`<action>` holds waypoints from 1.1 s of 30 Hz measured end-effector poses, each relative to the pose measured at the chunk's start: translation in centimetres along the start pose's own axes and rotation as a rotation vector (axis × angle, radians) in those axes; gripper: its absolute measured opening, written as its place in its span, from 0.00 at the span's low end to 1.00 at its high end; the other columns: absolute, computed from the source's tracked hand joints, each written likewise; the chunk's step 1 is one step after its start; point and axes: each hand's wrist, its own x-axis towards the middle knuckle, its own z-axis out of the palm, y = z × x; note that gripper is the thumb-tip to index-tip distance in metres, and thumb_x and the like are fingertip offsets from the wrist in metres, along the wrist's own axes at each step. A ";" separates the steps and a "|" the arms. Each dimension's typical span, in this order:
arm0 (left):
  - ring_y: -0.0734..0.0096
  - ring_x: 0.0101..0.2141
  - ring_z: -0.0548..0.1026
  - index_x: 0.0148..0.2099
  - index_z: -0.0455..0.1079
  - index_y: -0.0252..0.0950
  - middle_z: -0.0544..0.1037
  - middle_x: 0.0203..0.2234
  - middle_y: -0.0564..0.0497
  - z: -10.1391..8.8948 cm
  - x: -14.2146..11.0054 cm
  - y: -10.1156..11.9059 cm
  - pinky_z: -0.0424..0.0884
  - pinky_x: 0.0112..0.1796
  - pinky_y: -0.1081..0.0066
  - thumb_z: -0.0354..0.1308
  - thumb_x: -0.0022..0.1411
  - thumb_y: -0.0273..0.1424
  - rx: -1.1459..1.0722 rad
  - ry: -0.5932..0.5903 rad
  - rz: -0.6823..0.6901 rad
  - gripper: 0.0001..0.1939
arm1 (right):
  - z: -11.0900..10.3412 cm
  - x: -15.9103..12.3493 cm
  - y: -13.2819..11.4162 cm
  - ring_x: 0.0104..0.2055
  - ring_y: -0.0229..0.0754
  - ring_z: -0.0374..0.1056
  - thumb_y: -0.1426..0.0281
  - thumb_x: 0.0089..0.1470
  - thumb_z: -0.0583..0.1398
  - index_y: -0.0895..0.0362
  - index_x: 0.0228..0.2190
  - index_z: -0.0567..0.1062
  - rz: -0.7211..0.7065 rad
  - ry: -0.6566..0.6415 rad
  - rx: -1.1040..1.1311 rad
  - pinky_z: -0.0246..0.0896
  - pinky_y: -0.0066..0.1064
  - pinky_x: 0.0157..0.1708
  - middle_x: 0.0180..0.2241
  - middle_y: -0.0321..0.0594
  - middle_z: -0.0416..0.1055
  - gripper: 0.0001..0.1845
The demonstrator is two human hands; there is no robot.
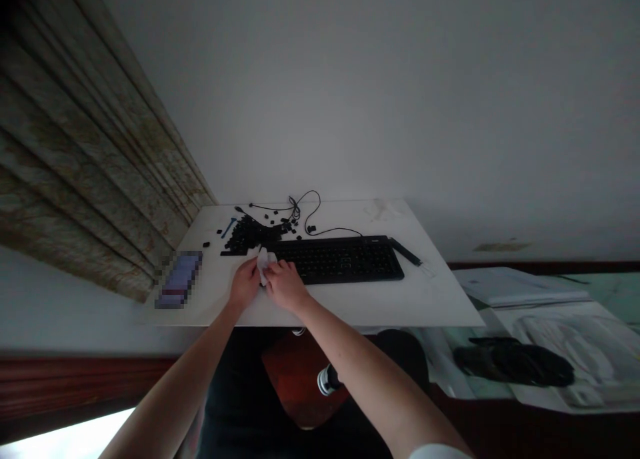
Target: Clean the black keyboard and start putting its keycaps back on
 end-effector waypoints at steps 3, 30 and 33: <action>0.60 0.52 0.76 0.55 0.74 0.35 0.78 0.51 0.44 0.2 -0.1 -0.1 0.69 0.57 0.59 0.48 0.64 0.23 0.031 0.023 0.008 0.20 | -0.8 -0.8 0.8 0.49 0.51 0.62 0.63 0.67 0.54 0.57 0.45 0.80 -0.013 -0.011 -0.053 0.53 0.44 0.49 0.43 0.48 0.75 0.18; 0.57 0.56 0.73 0.59 0.70 0.34 0.76 0.55 0.42 0.6 -0.7 -0.3 0.67 0.60 0.52 0.48 0.67 0.28 0.162 0.028 0.081 0.21 | -4.2 -8.3 11.6 0.46 0.49 0.67 0.79 0.60 0.54 0.54 0.48 0.79 0.147 0.256 -0.056 0.62 0.41 0.46 0.48 0.45 0.76 0.20; 0.58 0.56 0.73 0.58 0.70 0.34 0.75 0.55 0.43 0.4 -0.5 -0.4 0.67 0.60 0.53 0.48 0.67 0.28 0.137 0.038 0.089 0.20 | -4.3 -8.7 11.9 0.45 0.50 0.66 0.80 0.59 0.55 0.52 0.49 0.78 0.144 0.193 -0.131 0.60 0.42 0.45 0.52 0.43 0.75 0.21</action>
